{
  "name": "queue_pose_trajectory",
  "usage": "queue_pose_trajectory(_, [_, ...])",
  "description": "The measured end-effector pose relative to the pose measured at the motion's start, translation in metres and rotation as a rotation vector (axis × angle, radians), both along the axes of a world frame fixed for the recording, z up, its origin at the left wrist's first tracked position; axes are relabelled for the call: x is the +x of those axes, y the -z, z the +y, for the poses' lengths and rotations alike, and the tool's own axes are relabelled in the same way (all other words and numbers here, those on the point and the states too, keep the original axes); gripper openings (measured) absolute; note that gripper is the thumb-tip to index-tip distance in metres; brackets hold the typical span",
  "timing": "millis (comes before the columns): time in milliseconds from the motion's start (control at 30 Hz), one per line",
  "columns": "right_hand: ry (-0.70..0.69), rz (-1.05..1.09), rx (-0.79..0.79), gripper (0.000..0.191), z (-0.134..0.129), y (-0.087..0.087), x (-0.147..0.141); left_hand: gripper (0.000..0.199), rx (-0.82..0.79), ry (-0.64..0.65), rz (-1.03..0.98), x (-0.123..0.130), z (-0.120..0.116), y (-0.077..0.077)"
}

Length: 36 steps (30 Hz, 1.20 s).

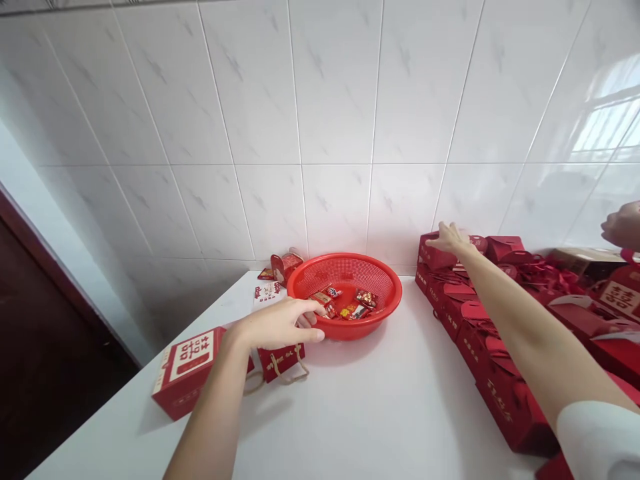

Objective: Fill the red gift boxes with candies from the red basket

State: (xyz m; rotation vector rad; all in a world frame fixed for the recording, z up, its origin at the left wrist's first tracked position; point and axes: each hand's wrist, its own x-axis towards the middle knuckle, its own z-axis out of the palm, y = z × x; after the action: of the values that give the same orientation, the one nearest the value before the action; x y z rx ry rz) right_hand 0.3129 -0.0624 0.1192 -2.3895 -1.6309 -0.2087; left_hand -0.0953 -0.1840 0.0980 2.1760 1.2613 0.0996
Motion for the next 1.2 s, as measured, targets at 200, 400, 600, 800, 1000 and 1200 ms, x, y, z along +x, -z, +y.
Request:
queue_pose_trajectory(200, [-0.031,0.044,0.016,0.053,0.023,0.036,0.019,0.051,0.010,-0.009,0.003,0.004,0.004,0.002])
queue_pose_trajectory(400, [-0.142,-0.097,-0.001,0.059,0.028,0.049,0.031,0.047,0.004,0.047,0.033,0.008,0.009,0.008])
queue_pose_trajectory(600, [-0.045,-0.100,0.021,0.050,0.035,0.059,0.024,0.054,-0.019,0.036,0.038,0.011,0.012,0.013])
queue_pose_trajectory(800, [-0.016,-0.068,0.097,0.052,0.047,0.070,0.014,0.050,-0.032,0.025,0.050,0.012,0.011,0.011])
queue_pose_trajectory(1000, [-0.051,-0.027,0.159,0.064,0.038,0.053,-0.002,0.044,0.032,0.049,-0.020,0.015,0.016,0.015])
queue_pose_trajectory(1200, [-0.328,0.225,0.284,0.051,0.030,0.017,-0.069,0.036,0.227,0.047,-0.035,0.020,0.019,0.018])
